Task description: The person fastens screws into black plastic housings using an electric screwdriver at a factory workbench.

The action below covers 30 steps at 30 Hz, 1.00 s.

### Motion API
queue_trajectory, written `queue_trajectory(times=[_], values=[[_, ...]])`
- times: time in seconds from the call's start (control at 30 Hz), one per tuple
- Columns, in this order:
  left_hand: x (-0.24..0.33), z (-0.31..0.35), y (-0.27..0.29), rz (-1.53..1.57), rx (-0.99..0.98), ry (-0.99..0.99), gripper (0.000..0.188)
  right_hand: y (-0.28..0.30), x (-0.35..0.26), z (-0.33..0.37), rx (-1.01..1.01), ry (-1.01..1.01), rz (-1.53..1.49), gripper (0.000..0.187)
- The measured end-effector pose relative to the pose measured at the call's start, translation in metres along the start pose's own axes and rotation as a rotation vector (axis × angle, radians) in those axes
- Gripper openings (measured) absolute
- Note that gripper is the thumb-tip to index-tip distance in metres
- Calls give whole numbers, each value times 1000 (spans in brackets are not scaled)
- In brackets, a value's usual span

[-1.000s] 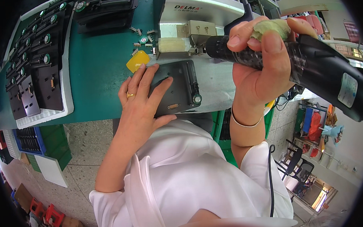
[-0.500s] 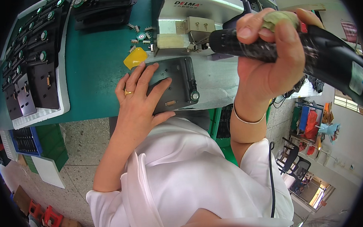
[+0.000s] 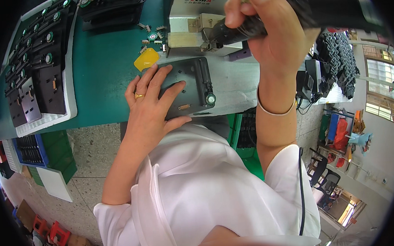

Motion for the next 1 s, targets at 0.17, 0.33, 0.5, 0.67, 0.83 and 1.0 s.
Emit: queue_trajectory(times=[0.17, 0.33, 0.5, 0.67, 0.83, 1.0], values=[[1, 0, 0, -20, 37, -11, 66, 6, 4, -8, -74, 15, -101, 34], [5, -1, 0, -28, 31, -29, 64, -3, -11, -12, -519, 493, -519, 38], [7, 3, 2, -16, 45, -16, 58, -3, 8, -17, -365, 159, -289, 41], [25, 0, 2, 30, 126, -209, 48, 37, 9, 39, -394, 87, -247, 33], [43, -7, -7, 22, 162, -301, 43, 49, 24, 66, -362, 31, -276, 38], [44, -9, -10, -90, 254, -299, 40, 51, 30, 72, -334, 19, -262, 37]])
Point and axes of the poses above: each hand's wrist, its own z-axis away from the middle knuckle, its own y-axis out of the back of the hand, x = y × z, the point moved 8 cm from there along -z, towards the middle knuckle, and after that the axes turned 6 degrees about -y, right-handed, at the moved point
